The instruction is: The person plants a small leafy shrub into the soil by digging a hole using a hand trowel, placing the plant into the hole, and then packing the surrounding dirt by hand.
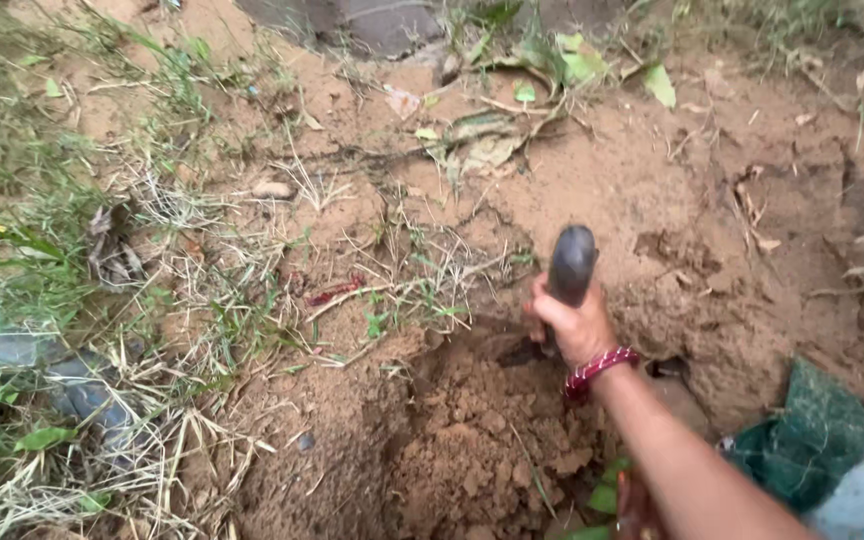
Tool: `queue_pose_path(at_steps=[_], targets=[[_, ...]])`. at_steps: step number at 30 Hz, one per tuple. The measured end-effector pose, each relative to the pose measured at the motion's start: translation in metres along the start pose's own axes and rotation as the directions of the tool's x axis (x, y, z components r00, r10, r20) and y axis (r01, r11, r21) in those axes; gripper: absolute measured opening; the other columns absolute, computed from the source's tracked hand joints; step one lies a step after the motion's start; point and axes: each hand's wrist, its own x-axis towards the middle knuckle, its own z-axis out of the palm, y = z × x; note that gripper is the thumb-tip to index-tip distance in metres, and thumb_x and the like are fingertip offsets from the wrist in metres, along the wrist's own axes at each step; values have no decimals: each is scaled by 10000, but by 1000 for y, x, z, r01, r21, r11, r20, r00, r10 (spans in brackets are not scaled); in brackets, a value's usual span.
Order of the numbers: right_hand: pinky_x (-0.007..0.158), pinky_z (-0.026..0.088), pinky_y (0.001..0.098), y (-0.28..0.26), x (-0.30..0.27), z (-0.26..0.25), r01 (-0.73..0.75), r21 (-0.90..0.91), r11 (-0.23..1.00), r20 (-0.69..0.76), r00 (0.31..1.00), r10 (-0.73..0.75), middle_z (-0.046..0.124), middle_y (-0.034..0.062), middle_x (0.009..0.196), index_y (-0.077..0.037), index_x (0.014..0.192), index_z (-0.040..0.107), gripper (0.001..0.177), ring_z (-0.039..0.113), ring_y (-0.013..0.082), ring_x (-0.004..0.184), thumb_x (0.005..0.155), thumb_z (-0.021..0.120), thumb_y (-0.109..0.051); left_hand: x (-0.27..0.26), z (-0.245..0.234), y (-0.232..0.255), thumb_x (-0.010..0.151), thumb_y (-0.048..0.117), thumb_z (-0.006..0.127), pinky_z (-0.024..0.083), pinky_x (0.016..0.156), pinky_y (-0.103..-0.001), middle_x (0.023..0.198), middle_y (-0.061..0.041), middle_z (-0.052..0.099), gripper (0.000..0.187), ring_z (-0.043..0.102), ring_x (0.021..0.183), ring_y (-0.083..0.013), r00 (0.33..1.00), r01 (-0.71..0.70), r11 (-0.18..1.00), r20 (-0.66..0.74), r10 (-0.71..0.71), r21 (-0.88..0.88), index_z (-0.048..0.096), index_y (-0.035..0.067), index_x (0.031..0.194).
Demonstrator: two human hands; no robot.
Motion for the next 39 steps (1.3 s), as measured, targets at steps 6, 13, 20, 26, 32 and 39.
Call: queue_pose_path(at_steps=[6, 13, 20, 26, 32, 39], targets=[[478, 488, 347, -28, 9, 5, -132, 281, 951, 225, 972, 69, 548, 45, 593, -76, 829, 566, 123, 529, 165, 473, 792, 664, -141, -15, -1, 11, 1076, 524, 435, 284, 1241, -489, 1636, -255, 401, 709, 354, 1532, -394, 999, -8, 999, 35, 10, -38, 404, 46, 1598], [470, 411, 378, 15, -42, 45, -397, 527, 752, -242, 778, 580, 445, 25, 562, -119, 776, 498, 175, 461, 183, 458, 840, 612, -235, -9, -2, 21, 1067, 509, 441, 275, 1264, -481, 1632, -250, 414, 699, 363, 1536, -391, 996, -63, 996, 53, 66, -57, 410, 44, 1588], [501, 432, 378, 2, -87, 21, -162, 615, 772, 20, 982, 190, 431, 1, 583, -116, 814, 508, 113, 436, 157, 488, 804, 577, -206, -21, -15, 8, 1059, 493, 446, 266, 1286, -473, 1628, -244, 427, 689, 372, 1540, -389, 997, -62, 997, 48, 64, -49, 416, 42, 1579], [521, 472, 359, 12, -51, 17, 73, 617, 783, -200, 978, 67, 463, 26, 589, -109, 789, 501, 150, 489, 170, 497, 834, 583, -226, -29, -33, 17, 1052, 480, 451, 258, 1306, -467, 1625, -239, 438, 680, 379, 1543, -386, 985, -112, 993, 127, 114, -24, 422, 41, 1570], [416, 443, 348, 17, -66, 53, -320, 550, 771, 24, 929, 369, 483, 23, 569, -102, 918, 560, 159, 468, 155, 417, 774, 624, -79, -55, -83, 34, 1044, 467, 456, 250, 1325, -460, 1621, -235, 449, 672, 387, 1547, -384, 918, -346, 937, 226, 327, 50, 427, 39, 1562], [505, 497, 368, -23, -78, 46, 121, 592, 797, -180, 983, -16, 505, 62, 635, -58, 910, 514, 111, 515, 183, 501, 825, 586, -53, -62, -145, 29, 1046, 526, 491, 247, 1329, -464, 1572, -216, 508, 647, 423, 1508, -388, 884, -446, 752, 369, 286, 486, 490, 68, 1503]])
